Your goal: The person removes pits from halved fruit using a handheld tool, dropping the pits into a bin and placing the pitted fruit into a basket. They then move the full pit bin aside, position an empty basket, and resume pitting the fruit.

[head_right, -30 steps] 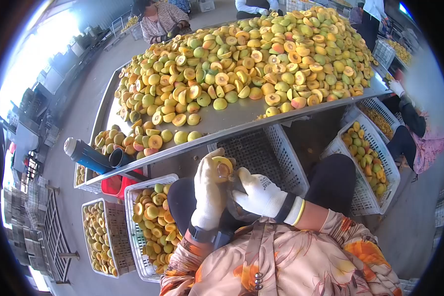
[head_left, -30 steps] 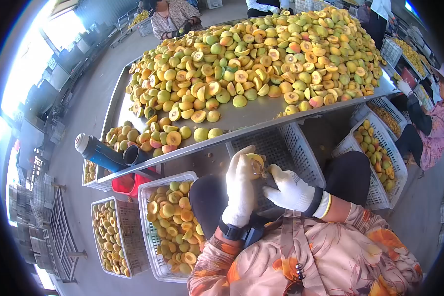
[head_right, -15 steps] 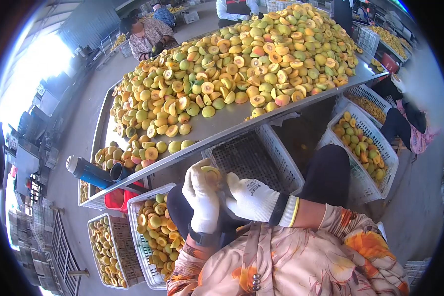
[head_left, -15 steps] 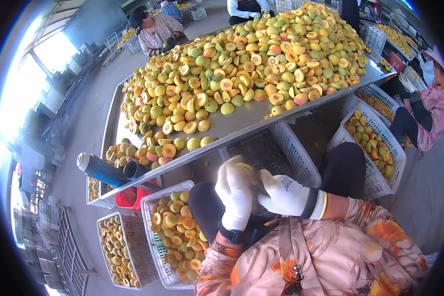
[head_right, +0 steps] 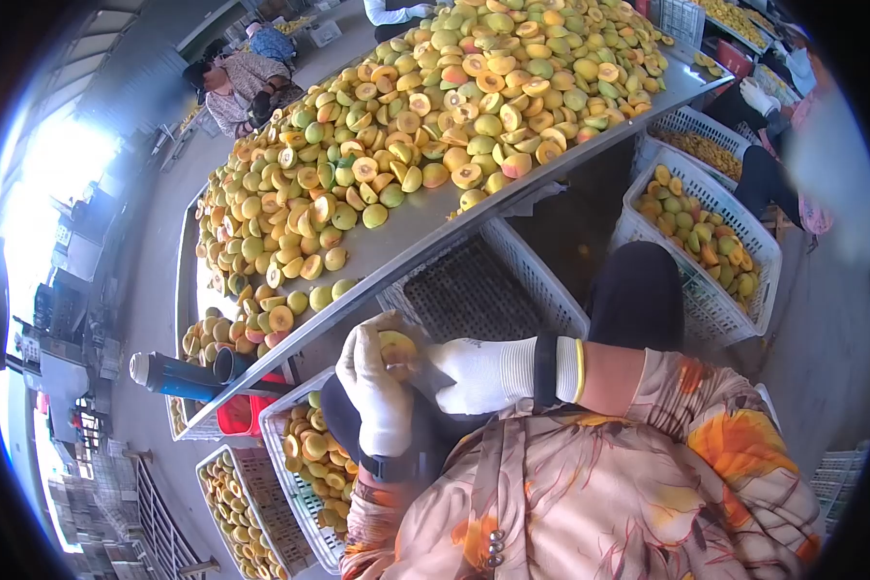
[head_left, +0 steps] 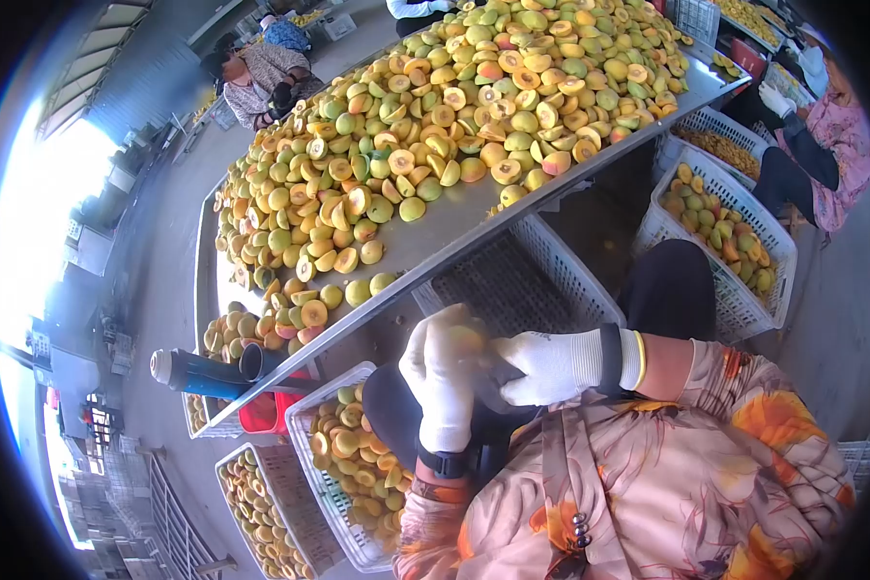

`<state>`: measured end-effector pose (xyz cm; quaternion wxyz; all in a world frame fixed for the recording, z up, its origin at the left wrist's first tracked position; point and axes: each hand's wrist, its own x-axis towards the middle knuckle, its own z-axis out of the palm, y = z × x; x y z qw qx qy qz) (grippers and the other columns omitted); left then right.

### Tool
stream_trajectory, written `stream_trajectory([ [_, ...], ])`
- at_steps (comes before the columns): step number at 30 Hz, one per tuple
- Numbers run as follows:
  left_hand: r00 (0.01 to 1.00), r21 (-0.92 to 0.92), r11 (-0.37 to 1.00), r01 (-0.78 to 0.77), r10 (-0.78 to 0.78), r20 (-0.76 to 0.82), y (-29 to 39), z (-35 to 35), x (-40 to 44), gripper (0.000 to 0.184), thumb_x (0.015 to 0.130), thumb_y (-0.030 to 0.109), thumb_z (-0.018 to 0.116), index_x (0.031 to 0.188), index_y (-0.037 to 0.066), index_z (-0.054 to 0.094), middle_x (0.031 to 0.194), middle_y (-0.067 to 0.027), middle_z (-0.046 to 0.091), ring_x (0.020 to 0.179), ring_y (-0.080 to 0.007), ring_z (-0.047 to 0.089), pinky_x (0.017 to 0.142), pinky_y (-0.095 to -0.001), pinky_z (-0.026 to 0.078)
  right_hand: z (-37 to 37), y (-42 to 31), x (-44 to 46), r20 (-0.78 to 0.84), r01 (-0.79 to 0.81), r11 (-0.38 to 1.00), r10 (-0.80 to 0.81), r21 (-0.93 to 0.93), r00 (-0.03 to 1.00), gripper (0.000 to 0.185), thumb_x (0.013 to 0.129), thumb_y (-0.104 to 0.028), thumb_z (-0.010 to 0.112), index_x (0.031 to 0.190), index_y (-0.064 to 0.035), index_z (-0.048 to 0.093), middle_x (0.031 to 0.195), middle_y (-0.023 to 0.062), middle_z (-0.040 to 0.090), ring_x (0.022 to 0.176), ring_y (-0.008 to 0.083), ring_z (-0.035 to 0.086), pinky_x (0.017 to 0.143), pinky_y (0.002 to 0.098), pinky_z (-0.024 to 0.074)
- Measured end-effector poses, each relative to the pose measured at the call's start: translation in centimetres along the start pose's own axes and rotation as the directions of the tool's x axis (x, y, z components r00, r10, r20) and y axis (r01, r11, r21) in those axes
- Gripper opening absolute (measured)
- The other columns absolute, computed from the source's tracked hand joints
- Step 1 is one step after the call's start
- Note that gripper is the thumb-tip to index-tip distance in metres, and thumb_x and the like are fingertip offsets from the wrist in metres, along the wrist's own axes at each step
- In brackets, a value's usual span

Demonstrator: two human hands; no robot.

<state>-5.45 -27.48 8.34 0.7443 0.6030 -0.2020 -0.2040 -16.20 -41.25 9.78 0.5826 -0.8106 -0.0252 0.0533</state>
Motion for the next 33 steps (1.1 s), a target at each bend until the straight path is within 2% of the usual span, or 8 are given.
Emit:
stream_trajectory([
  [2,0.996,-0.077,0.996,0.039,-0.045,-0.082,-0.4,0.8,0.4,0.05,0.105,0.044,0.053,0.107,-0.004,0.068,0.085,-0.0118,0.071,0.063,-0.0142,0.062,0.055,-0.0244,0.049,-0.1,0.8,0.3,0.031,-0.035,0.997,0.033,0.072,0.999,0.025,0.084,-0.006,0.06,0.109,-0.0008,0.058,0.087,0.016,0.067,0.08,0.0331,0.067,0.073,0.0418,0.0534],
  [5,0.989,-0.127,0.992,0.01,-0.028,-0.145,-0.9,1.8,0.9,0.053,0.104,0.047,0.055,0.107,-0.004,0.068,0.086,-0.0147,0.071,0.062,-0.0153,0.062,0.053,-0.0245,0.049,1.4,4.1,1.3,-0.152,0.217,0.975,-0.207,0.05,0.966,0.025,0.083,-0.007,0.061,0.107,-0.0005,0.06,0.087,0.0152,0.067,0.079,0.0311,0.067,0.073,0.0409,0.0528],
  [8,0.986,-0.103,0.994,-0.023,0.005,-0.168,-1.5,1.9,1.2,0.055,0.103,0.049,0.055,0.106,-0.004,0.067,0.087,-0.0164,0.071,0.063,-0.016,0.063,0.052,-0.0245,0.048,0.8,3.8,1.4,-0.09,0.072,0.993,-0.08,-0.094,0.993,0.025,0.082,-0.008,0.062,0.105,0.0008,0.062,0.086,0.0156,0.068,0.08,0.0299,0.067,0.075,0.0404,0.0529],
  [15,0.968,-0.254,0.957,0.139,-0.185,-0.167,-1.4,2.5,2.3,0.058,0.103,0.053,0.053,0.104,-0.003,0.066,0.083,-0.0161,0.07,0.064,-0.0174,0.063,0.053,-0.0263,0.048,-0.8,4.3,1.8,-0.046,0.103,0.992,-0.1,0.071,0.994,0.024,0.083,-0.01,0.063,0.105,0.0005,0.065,0.09,0.0178,0.069,0.085,0.0322,0.069,0.079,0.0414,0.0541],
  [18,0.994,-0.052,0.998,0.035,-0.04,-0.1,-2.2,1.9,2.8,0.056,0.106,0.047,0.051,0.109,-0.006,0.067,0.087,-0.0156,0.072,0.064,-0.016,0.064,0.056,-0.0268,0.052,-1.3,4.1,1.9,-0.064,0.115,0.993,-0.113,0.032,0.992,0.026,0.083,-0.01,0.064,0.106,0.0005,0.065,0.093,0.0173,0.07,0.088,0.0323,0.069,0.081,0.0409,0.0538],
  [23,0.983,-0.188,0.975,0.121,-0.143,-0.112,-1.5,2.4,3.6,0.06,0.106,0.051,0.049,0.107,-0.006,0.068,0.084,-0.0149,0.072,0.065,-0.0167,0.065,0.059,-0.0275,0.052,-1.3,5.1,2.7,-0.078,0.165,0.98,-0.157,0.107,0.984,0.032,0.083,-0.01,0.064,0.113,0.0017,0.063,0.101,0.0186,0.069,0.097,0.0324,0.068,0.086,0.0411,0.0527],
  [29,0.996,-0.089,0.992,0.086,-0.088,-0.023,-1.6,2.0,4.5,0.063,0.105,0.051,0.048,0.1,-0.008,0.069,0.085,-0.0163,0.073,0.068,-0.0187,0.067,0.06,-0.0284,0.054,-2.4,4.2,2.5,-0.01,0.119,0.987,-0.119,0.11,0.993,0.036,0.082,-0.009,0.065,0.116,0.0028,0.061,0.102,0.0172,0.068,0.099,0.0313,0.067,0.087,0.0401,0.0523],
  [33,0.993,-0.03,0.999,-0.043,0.046,0.106,-1.6,1.8,4.9,0.063,0.106,0.051,0.047,0.098,-0.008,0.069,0.087,-0.0186,0.073,0.069,-0.0206,0.069,0.061,-0.0297,0.055,-2.9,3.2,2.8,0.234,-0.14,0.966,0.087,0.218,0.968,0.033,0.083,-0.009,0.065,0.113,0.0041,0.059,0.092,0.0099,0.064,0.088,0.0251,0.065,0.08,0.0362,0.052],
])
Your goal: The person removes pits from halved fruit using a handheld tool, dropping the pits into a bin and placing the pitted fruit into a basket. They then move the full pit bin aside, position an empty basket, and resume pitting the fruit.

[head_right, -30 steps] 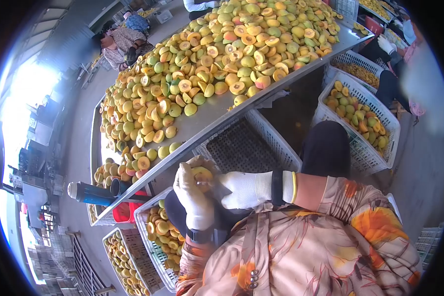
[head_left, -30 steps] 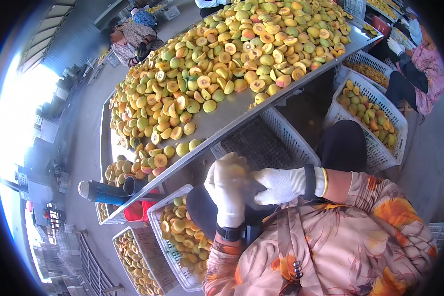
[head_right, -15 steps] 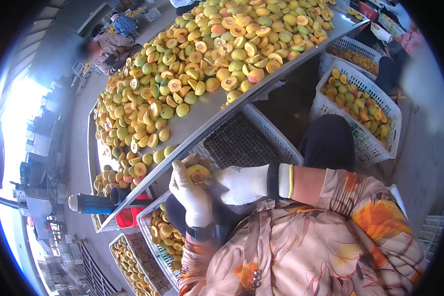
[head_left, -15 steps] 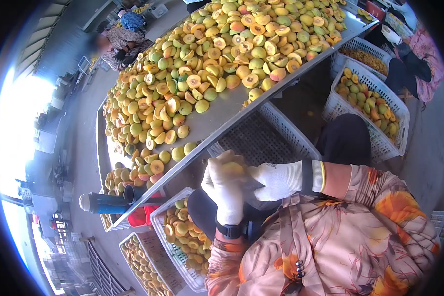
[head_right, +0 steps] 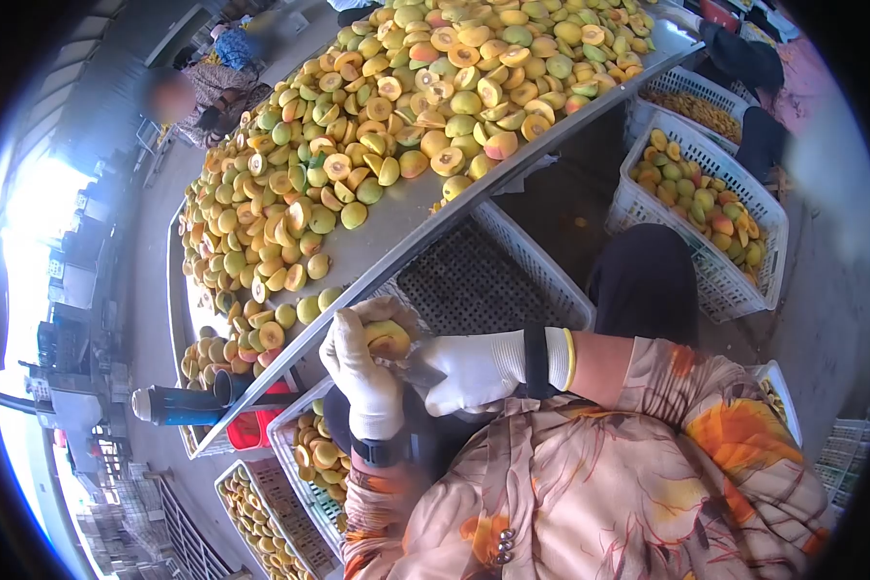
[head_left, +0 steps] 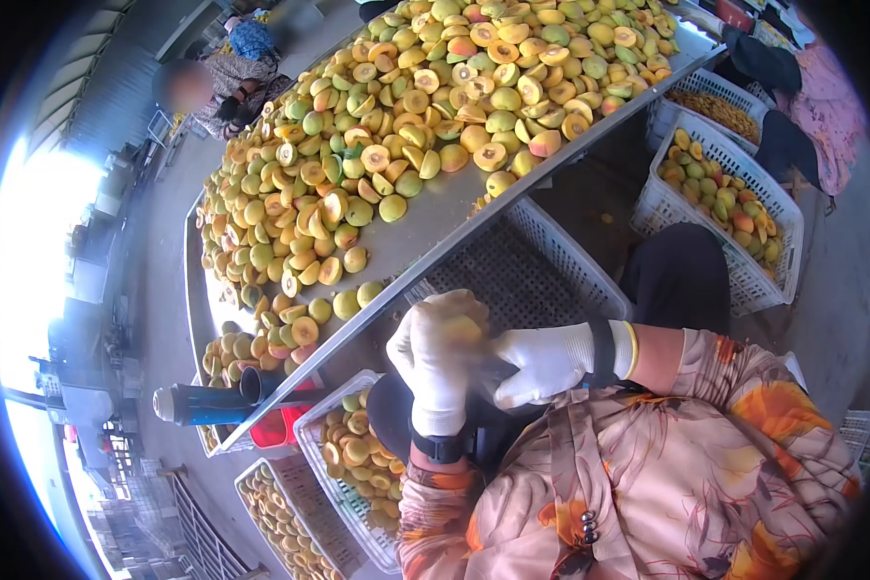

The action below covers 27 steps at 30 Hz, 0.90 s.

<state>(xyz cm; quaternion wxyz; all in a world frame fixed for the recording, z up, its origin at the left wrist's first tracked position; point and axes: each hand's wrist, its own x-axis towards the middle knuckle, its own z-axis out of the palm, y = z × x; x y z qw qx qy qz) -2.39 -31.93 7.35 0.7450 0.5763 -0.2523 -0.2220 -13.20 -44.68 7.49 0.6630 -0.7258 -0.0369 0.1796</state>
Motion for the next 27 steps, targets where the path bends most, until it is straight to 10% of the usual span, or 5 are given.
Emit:
stream_trajectory([
  [10,0.969,-0.424,0.878,0.221,-0.248,-0.008,0.9,0.4,0.4,0.058,0.108,0.049,0.043,0.103,-0.005,0.065,0.087,-0.0169,0.07,0.074,-0.0232,0.067,0.067,-0.034,0.057,-0.2,1.1,-1.4,0.305,-0.152,0.597,-0.164,0.788,0.938,0.015,0.083,-0.007,0.065,0.081,0.0009,0.054,0.05,0.003,0.044,0.034,0.01,0.038,0.032,0.0261,0.0289],
  [17,0.918,0.144,0.94,0.31,-0.257,-0.301,3.5,-13.5,-5.4,0.05,0.105,0.041,0.051,0.103,-0.005,0.069,0.092,-0.0142,0.072,0.082,-0.0244,0.069,0.083,-0.0348,0.055,-2.8,4.2,-1.1,0.006,-0.213,0.889,0.23,0.406,0.973,0.021,0.084,-0.01,0.075,0.094,-0.0002,0.059,0.065,0.0009,0.054,0.045,0.0078,0.048,0.04,0.0248,0.0366],
  [21,0.988,0.914,-0.378,0.147,0.107,-0.115,1.3,-22.8,-8.8,0.043,0.094,0.033,0.066,0.117,-0.004,0.067,0.105,-0.0205,0.069,0.102,-0.0359,0.065,0.089,-0.0406,0.052,-3.0,7.1,-0.7,-0.343,-0.314,0.914,0.39,0.258,0.854,0.024,0.088,-0.016,0.072,0.102,-0.0029,0.057,0.069,-0.0003,0.054,0.046,0.0073,0.052,0.041,0.0255,0.0434],
  [24,0.95,0.943,0.25,0.218,0.168,-0.264,1.7,-22.6,-2.4,0.048,0.092,0.033,0.068,0.123,-0.005,0.064,0.107,-0.0216,0.069,0.099,-0.0371,0.066,0.089,-0.0429,0.052,-2.8,8.2,0.6,-0.389,-0.295,0.947,0.321,0.127,0.864,0.026,0.088,-0.021,0.072,0.101,-0.0012,0.06,0.072,0.0031,0.056,0.056,0.0111,0.058,0.051,0.0303,0.0466],
  [27,0.968,0.924,0.338,0.179,0.108,-0.227,0.8,-21.0,7.7,0.054,0.091,0.035,0.069,0.127,-0.005,0.062,0.109,-0.0223,0.07,0.099,-0.0372,0.068,0.09,-0.0431,0.052,-2.5,8.9,1.6,-0.456,-0.251,0.959,0.164,-0.136,0.875,0.038,0.085,-0.028,0.074,0.101,0.0025,0.061,0.088,0.0231,0.066,0.086,0.0391,0.067,0.079,0.044,0.0524],
])
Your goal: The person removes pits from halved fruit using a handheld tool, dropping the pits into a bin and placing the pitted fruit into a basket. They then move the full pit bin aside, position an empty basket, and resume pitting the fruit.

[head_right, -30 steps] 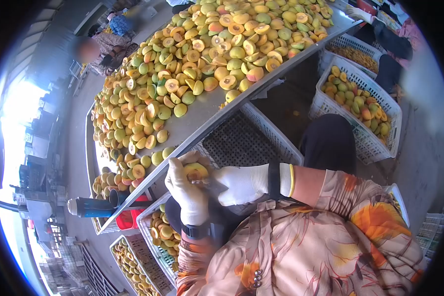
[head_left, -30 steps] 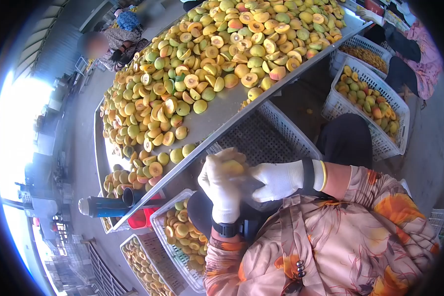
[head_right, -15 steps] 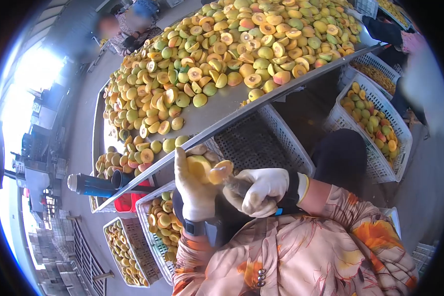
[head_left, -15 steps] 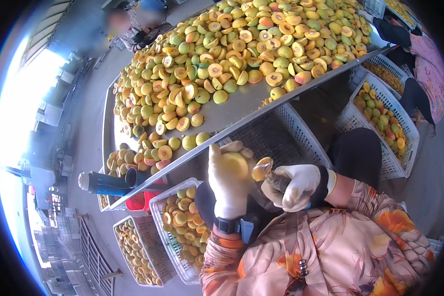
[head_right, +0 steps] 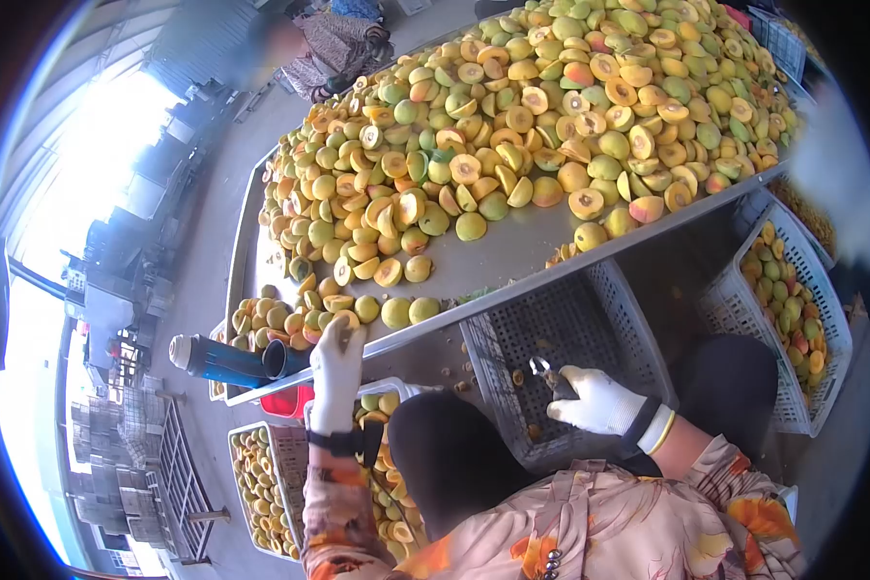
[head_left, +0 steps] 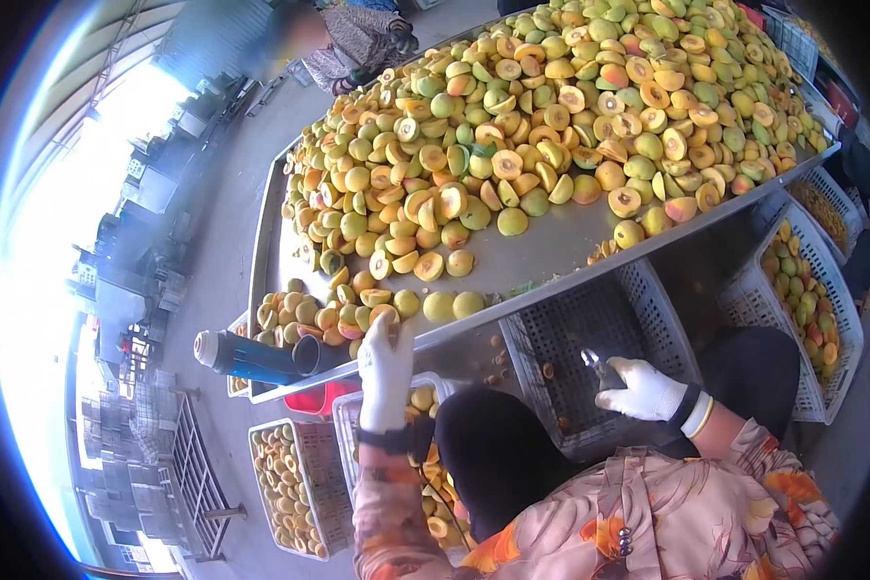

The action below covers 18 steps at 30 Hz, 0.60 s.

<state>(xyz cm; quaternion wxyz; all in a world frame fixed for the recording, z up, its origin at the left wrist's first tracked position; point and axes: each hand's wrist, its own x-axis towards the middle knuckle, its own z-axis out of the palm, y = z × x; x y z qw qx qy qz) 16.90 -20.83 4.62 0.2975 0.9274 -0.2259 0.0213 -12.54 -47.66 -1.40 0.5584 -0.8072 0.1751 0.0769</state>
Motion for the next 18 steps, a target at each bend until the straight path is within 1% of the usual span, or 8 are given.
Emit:
stream_trajectory([
  [2,0.999,0.108,0.993,0.04,-0.043,0.023,0.3,3.3,5.8,0.06,0.091,0.039,0.068,0.13,-0.005,0.059,0.112,-0.0232,0.071,0.102,-0.0381,0.068,0.091,-0.0438,0.052,0.1,-0.2,0.1,0.0,0.02,0.998,-0.02,-0.054,1.0,0.041,0.084,-0.03,0.073,0.105,0.0033,0.061,0.096,0.0298,0.068,0.098,0.0474,0.066,0.083,0.0469,0.0522],
  [5,0.983,0.109,0.99,0.093,-0.109,0.148,-2.0,8.6,11.9,0.069,0.089,0.044,0.069,0.137,-0.003,0.052,0.118,-0.0253,0.069,0.112,-0.0407,0.066,0.094,-0.0457,0.051,-0.4,-0.9,0.3,0.015,-0.029,0.996,0.03,-0.088,0.999,0.04,0.084,-0.031,0.072,0.104,0.0026,0.061,0.093,0.0304,0.067,0.094,0.0478,0.066,0.079,0.0481,0.0515],
  [6,0.991,0.199,0.979,0.048,-0.072,0.116,-0.5,8.7,12.0,0.072,0.087,0.043,0.071,0.139,-0.002,0.05,0.122,-0.0264,0.067,0.116,-0.041,0.064,0.096,-0.0454,0.051,-0.5,-1.1,0.3,0.011,-0.03,0.997,0.031,-0.078,0.999,0.04,0.084,-0.031,0.072,0.103,0.0025,0.06,0.091,0.0302,0.066,0.093,0.0478,0.066,0.078,0.0481,0.0513],
  [9,0.994,0.109,0.994,0.017,-0.029,0.11,-0.1,10.0,12.9,0.075,0.083,0.041,0.074,0.14,-0.001,0.049,0.126,-0.0282,0.065,0.117,-0.0414,0.063,0.096,-0.0451,0.051,-0.6,-1.0,0.5,0.008,-0.027,0.998,0.027,-0.054,1.0,0.039,0.084,-0.031,0.071,0.102,0.0023,0.06,0.087,0.0296,0.065,0.09,0.0479,0.066,0.076,0.0483,0.0509],
  [10,0.994,0.103,0.994,0.026,-0.037,0.107,0.4,10.2,12.9,0.068,0.08,0.035,0.075,0.134,-0.002,0.054,0.12,-0.0285,0.067,0.114,-0.0411,0.064,0.095,-0.045,0.052,-0.5,-0.9,0.6,0.014,-0.018,0.998,0.019,-0.053,1.0,0.039,0.084,-0.031,0.071,0.101,0.0022,0.059,0.086,0.0294,0.065,0.089,0.0481,0.066,0.076,0.0483,0.0509],
  [13,0.956,0.037,0.999,0.035,-0.045,0.29,-0.7,11.0,13.8,0.057,0.079,0.029,0.073,0.124,-0.004,0.06,0.11,-0.0283,0.068,0.103,-0.0422,0.066,0.09,-0.0456,0.053,-0.6,-1.1,0.8,-0.001,0.023,0.999,-0.023,-0.042,1.0,0.037,0.085,-0.029,0.071,0.101,0.0019,0.059,0.085,0.0287,0.065,0.088,0.0479,0.066,0.075,0.0482,0.0509],
  [16,0.986,-0.073,0.996,0.059,-0.046,0.16,-0.9,11.2,12.4,0.041,0.08,0.023,0.071,0.11,-0.004,0.063,0.1,-0.0224,0.07,0.089,-0.0353,0.069,0.082,-0.0423,0.055,-0.7,-2.0,0.6,-0.077,0.093,0.996,-0.093,-0.012,0.993,0.035,0.085,-0.027,0.071,0.101,0.0015,0.059,0.085,0.0281,0.066,0.087,0.0473,0.066,0.075,0.0482,0.051],
  [18,0.978,-0.529,0.832,0.17,-0.075,0.197,1.4,9.5,9.8,0.034,0.082,0.019,0.069,0.106,-0.003,0.061,0.098,-0.0175,0.069,0.085,-0.0278,0.068,0.078,-0.0377,0.055,-0.5,-2.4,0.4,-0.143,0.153,0.988,-0.154,-0.019,0.978,0.033,0.085,-0.025,0.072,0.101,0.0013,0.059,0.085,0.027,0.066,0.085,0.047,0.067,0.074,0.0485,0.0511],
])
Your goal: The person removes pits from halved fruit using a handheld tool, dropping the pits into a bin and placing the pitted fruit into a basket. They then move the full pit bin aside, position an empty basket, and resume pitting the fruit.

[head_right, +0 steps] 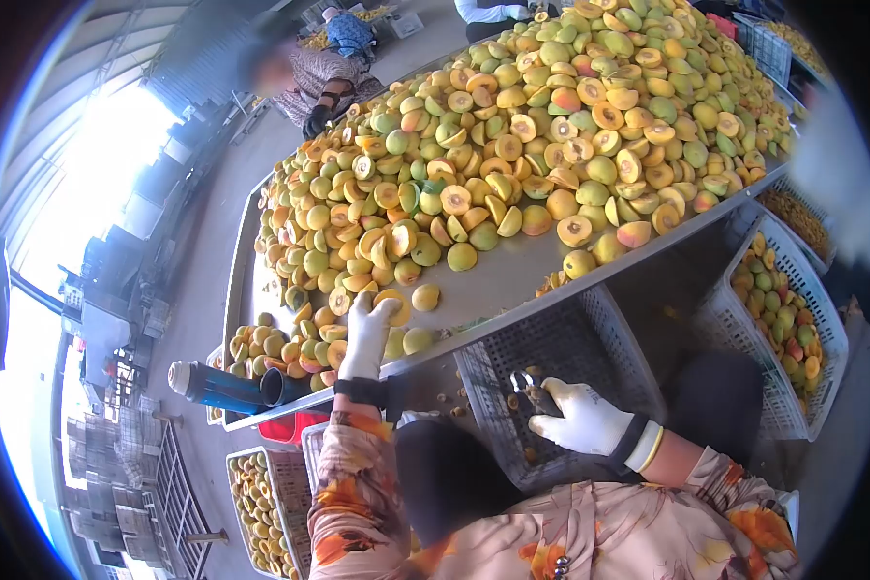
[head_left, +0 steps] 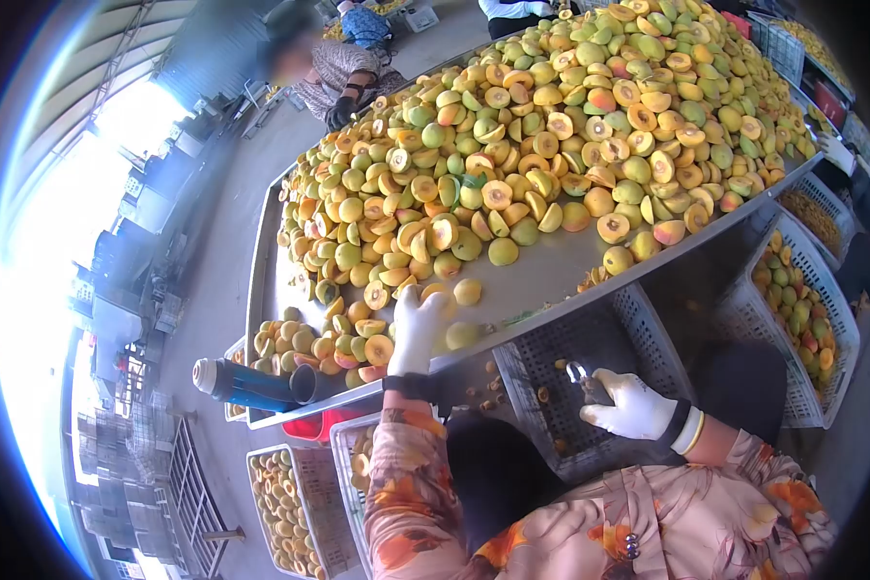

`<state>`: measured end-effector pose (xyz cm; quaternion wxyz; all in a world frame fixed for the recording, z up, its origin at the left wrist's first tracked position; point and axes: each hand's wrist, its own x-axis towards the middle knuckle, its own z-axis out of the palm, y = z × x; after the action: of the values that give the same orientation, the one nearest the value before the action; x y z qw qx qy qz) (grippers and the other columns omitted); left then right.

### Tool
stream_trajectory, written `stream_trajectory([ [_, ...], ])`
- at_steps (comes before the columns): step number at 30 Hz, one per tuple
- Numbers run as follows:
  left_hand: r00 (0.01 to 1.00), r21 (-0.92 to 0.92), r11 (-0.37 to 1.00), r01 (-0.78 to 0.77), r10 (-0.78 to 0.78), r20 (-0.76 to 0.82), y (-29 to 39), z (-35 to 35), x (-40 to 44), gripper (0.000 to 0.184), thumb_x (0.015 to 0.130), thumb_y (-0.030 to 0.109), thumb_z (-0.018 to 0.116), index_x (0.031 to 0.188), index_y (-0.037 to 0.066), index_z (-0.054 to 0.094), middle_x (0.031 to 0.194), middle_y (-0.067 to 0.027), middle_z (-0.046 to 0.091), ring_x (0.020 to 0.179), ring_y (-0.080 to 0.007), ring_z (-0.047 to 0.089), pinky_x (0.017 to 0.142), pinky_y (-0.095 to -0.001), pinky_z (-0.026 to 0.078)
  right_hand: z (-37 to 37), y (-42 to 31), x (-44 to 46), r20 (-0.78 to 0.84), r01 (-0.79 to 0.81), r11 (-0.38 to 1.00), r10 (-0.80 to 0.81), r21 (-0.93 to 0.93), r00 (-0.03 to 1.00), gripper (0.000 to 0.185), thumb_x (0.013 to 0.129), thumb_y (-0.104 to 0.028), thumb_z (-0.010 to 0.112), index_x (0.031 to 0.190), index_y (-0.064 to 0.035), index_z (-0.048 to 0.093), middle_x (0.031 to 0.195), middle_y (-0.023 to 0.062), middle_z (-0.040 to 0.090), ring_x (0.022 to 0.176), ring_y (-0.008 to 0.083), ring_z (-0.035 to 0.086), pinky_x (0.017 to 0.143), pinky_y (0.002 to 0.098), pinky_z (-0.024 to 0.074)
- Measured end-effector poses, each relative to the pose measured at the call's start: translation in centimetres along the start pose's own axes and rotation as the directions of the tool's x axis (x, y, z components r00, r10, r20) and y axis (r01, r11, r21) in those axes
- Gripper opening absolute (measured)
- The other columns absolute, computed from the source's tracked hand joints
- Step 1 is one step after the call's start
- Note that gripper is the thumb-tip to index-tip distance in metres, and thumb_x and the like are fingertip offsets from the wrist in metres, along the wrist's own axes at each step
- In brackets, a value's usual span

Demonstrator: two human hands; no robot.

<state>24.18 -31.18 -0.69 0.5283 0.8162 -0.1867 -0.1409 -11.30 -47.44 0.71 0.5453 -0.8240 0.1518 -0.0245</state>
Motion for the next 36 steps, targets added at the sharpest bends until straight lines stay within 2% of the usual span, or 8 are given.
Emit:
stream_trajectory([
  [3,0.989,-0.626,0.779,0.036,0.061,0.134,3.8,0.4,-6.9,0.022,0.091,0.012,0.065,0.106,-0.001,0.056,0.096,-0.0121,0.07,0.086,-0.0172,0.069,0.074,-0.0293,0.056,0.5,-2.7,-0.2,-0.021,0.151,0.988,-0.152,-0.042,0.988,0.031,0.086,-0.019,0.07,0.104,0.0009,0.055,0.082,0.0279,0.066,0.083,0.0475,0.067,0.071,0.0517,0.0514],
  [9,0.984,-0.675,0.735,-0.068,0.159,0.075,12.2,3.2,-20.5,0.036,0.101,0.028,0.06,0.12,-0.002,0.059,0.101,-0.0139,0.071,0.086,-0.0191,0.069,0.075,-0.0311,0.057,2.8,-8.3,-1.0,-0.078,0.463,0.879,-0.473,-0.119,0.878,0.031,0.087,-0.014,0.069,0.107,0.0008,0.052,0.08,0.0245,0.067,0.077,0.0456,0.067,0.064,0.0501,0.0523],
  [16,0.973,-0.629,0.744,-0.227,0.154,-0.17,12.6,4.8,-26.4,0.041,0.105,0.035,0.057,0.11,-0.003,0.068,0.092,-0.0123,0.071,0.076,-0.0154,0.066,0.062,-0.0242,0.051,4.8,-9.8,-4.9,-0.114,0.466,0.871,-0.484,-0.154,0.867,0.027,0.086,-0.008,0.069,0.105,-0.0012,0.052,0.084,0.0226,0.067,0.078,0.0436,0.069,0.065,0.0479,0.0537],
  [21,0.967,-0.608,0.753,-0.254,0.19,-0.169,13.3,4.4,-27.9,0.035,0.102,0.03,0.059,0.107,-0.003,0.07,0.089,-0.0115,0.073,0.075,-0.0157,0.067,0.067,-0.026,0.053,4.8,-10.4,-6.6,-0.053,0.563,0.816,-0.573,-0.134,0.818,0.028,0.085,-0.008,0.07,0.107,-0.0006,0.054,0.084,0.0182,0.068,0.077,0.0407,0.07,0.066,0.0442,0.054],
  [24,0.975,-0.589,0.777,-0.223,0.188,-0.121,14.3,3.7,-28.4,0.034,0.102,0.028,0.06,0.105,-0.004,0.071,0.087,-0.0122,0.074,0.072,-0.016,0.067,0.067,-0.0267,0.054,4.4,-9.6,-7.1,0.038,0.422,0.906,-0.421,-0.032,0.906,0.03,0.09,-0.017,0.068,0.111,0.0015,0.057,0.091,0.0203,0.07,0.083,0.0379,0.072,0.073,0.043,0.0555],
  [30,0.971,-0.651,0.73,-0.208,0.235,-0.046,14.6,5.0,-28.0,0.032,0.101,0.025,0.061,0.103,-0.005,0.071,0.086,-0.0144,0.074,0.072,-0.0175,0.069,0.066,-0.0295,0.055,2.4,-9.2,-6.4,0.187,0.437,0.884,-0.464,0.169,0.866,0.026,0.086,-0.015,0.069,0.104,0.0021,0.059,0.08,0.0123,0.067,0.068,0.0229,0.068,0.061,0.0383,0.0527],
  [33,0.966,-0.694,0.703,-0.157,0.257,0.042,15.7,6.0,-27.6,0.033,0.101,0.025,0.058,0.102,-0.006,0.071,0.086,-0.0155,0.073,0.072,-0.0191,0.069,0.066,-0.031,0.055,0.3,-9.8,-6.8,0.528,-0.092,0.914,-0.144,0.395,0.837,0.027,0.086,-0.017,0.072,0.104,-0.0007,0.061,0.082,0.0056,0.064,0.072,0.0109,0.059,0.065,0.0282,0.0484],
  [36,0.939,-0.781,0.624,-0.037,0.29,0.187,16.4,6.4,-27.3,0.039,0.103,0.031,0.054,0.102,-0.006,0.068,0.086,-0.0165,0.072,0.07,-0.0211,0.068,0.066,-0.032,0.056,-0.8,-9.4,-7.2,0.622,-0.324,0.703,-0.213,0.633,0.754,0.017,0.086,-0.012,0.069,0.09,-0.0001,0.058,0.062,0.0043,0.054,0.044,0.0099,0.046,0.042,0.0256,0.0358],
])
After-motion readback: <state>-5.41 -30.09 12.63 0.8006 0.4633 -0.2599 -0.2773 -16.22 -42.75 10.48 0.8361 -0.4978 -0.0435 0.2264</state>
